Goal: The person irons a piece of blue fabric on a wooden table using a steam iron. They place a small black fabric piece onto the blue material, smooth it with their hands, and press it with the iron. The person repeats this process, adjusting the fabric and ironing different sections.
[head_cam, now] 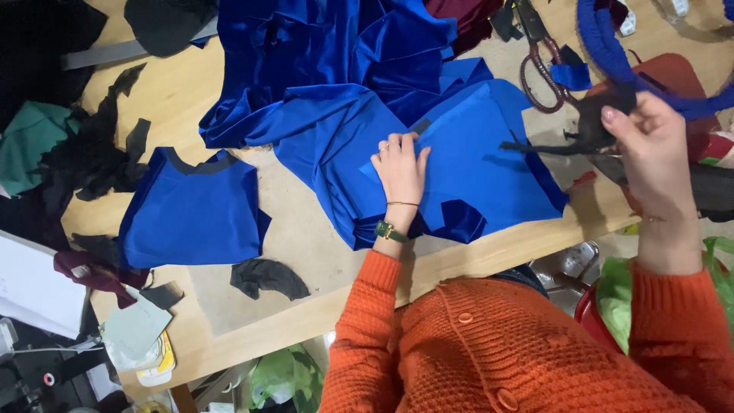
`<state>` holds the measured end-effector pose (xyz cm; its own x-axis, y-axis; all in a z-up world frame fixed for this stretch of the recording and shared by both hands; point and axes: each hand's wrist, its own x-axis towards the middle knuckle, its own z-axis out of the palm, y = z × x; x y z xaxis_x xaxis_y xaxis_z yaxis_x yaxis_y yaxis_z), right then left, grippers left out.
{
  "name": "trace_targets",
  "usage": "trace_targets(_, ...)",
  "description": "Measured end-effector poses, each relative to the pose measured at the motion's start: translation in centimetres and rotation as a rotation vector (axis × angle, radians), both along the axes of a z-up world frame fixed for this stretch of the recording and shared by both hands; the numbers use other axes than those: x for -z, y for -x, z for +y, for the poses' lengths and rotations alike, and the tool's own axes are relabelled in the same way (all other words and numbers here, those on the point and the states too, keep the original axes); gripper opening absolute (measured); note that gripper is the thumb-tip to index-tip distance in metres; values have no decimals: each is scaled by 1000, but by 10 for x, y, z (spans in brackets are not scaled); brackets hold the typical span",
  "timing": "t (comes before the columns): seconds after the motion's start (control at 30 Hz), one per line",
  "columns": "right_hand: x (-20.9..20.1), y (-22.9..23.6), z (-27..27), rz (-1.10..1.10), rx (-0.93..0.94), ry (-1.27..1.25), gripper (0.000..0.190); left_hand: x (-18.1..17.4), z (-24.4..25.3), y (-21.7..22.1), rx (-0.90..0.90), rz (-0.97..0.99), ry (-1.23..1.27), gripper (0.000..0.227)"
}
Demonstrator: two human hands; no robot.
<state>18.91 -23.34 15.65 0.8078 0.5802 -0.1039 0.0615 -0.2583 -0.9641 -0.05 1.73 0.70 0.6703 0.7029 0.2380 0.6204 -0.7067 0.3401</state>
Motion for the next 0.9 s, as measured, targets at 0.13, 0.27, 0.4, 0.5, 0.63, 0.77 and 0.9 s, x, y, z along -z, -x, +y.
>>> trace_targets(0.13, 15, 7, -23, 20, 39, 16, 13, -12, -5, 3, 96, -133, -50, 13)
trace_targets(0.27, 27, 7, -43, 11, 46, 33, 38, -63, -52, 4, 300, -47, -113, 28)
trace_targets(0.4, 49, -7, -60, 29, 109, -33, 30, -80, -121, 28, 879, -327, 520, 16)
trace_targets(0.5, 55, -11, -57, -17, 160, -27, 26, -79, -145, 30, 1034, -102, 914, 16)
trace_targets(0.63, 44, 6, -39, -98, 139, 16, 30, -38, -147, 20, 738, 14, 749, 22)
trace_targets(0.77, 30, 32, -14, -137, 68, 20, 51, -26, -135, 30, 512, -136, 666, 18)
trace_targets(0.9, 26, 64, 6, -171, -74, 149, 16, -54, -114, 38, 349, -245, 724, 80)
